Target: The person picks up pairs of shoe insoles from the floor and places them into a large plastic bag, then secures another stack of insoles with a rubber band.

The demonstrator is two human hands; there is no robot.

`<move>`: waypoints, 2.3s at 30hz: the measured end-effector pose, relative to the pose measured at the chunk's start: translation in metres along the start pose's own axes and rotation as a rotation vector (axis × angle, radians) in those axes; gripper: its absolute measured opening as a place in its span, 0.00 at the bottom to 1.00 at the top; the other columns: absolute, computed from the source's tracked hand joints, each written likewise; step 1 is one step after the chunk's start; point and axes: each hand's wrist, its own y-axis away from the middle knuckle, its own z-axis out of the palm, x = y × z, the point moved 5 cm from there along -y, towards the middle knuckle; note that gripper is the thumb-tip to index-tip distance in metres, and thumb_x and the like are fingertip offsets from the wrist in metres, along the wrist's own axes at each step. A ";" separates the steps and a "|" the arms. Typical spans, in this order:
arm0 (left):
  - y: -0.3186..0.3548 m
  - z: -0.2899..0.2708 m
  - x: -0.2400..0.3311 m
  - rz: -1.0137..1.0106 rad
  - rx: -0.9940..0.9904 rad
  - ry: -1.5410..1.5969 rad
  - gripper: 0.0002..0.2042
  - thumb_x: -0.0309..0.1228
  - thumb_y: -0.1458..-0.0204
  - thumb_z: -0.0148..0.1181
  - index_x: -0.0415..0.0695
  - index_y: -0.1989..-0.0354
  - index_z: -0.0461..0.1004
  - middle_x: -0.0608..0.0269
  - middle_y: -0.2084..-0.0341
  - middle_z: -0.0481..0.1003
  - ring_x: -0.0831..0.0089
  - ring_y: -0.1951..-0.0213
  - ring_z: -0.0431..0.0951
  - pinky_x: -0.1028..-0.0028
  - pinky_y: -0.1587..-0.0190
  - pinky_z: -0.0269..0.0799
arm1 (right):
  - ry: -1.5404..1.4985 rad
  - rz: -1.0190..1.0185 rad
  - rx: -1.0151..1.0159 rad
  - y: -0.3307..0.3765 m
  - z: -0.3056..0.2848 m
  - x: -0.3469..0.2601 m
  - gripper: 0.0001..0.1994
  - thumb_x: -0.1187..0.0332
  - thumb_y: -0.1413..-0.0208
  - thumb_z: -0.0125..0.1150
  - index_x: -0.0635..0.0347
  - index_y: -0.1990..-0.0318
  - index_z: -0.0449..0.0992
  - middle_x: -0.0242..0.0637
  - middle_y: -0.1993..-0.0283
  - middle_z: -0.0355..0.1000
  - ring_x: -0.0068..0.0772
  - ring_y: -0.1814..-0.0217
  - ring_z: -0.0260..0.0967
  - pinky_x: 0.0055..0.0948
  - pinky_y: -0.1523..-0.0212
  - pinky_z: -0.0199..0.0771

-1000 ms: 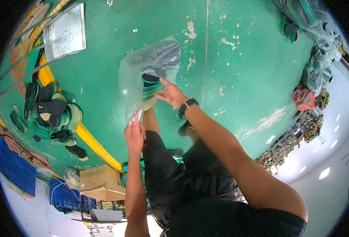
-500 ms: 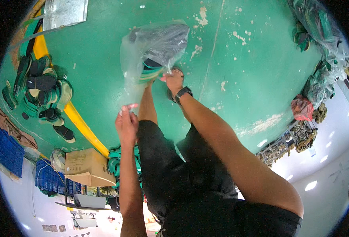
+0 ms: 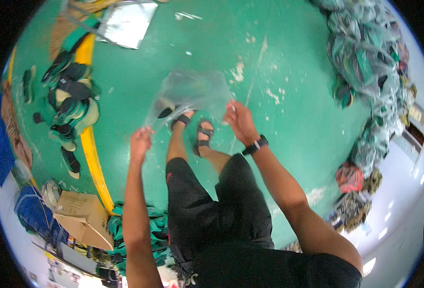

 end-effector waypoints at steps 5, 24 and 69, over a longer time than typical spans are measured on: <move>0.101 -0.035 -0.006 0.020 0.167 0.351 0.12 0.36 0.44 0.50 0.40 0.72 0.71 0.74 0.91 0.58 0.85 0.89 0.55 0.80 0.86 0.50 | 0.337 0.027 -0.052 0.092 0.074 0.002 0.10 0.63 0.46 0.50 0.62 0.68 0.69 0.27 0.81 0.59 0.20 0.79 0.53 0.23 0.75 0.54; 0.301 -0.358 -0.321 -0.115 0.940 1.091 0.11 0.34 0.48 0.55 0.41 0.79 0.69 0.75 0.93 0.55 0.85 0.90 0.53 0.81 0.87 0.45 | 1.725 -0.218 -0.797 0.134 0.403 0.421 0.18 0.57 0.49 0.55 0.67 0.73 0.68 0.44 0.79 0.65 0.37 0.76 0.65 0.33 0.73 0.64; 0.228 -0.415 -0.414 -0.321 1.598 2.404 0.19 0.37 0.39 0.41 0.33 0.49 0.65 0.77 0.91 0.45 0.85 0.88 0.44 0.79 0.82 0.42 | 2.234 -0.178 -2.344 0.001 0.686 1.019 0.54 0.56 0.72 0.74 0.66 0.37 0.47 0.56 0.40 0.55 0.49 0.36 0.52 0.39 0.37 0.50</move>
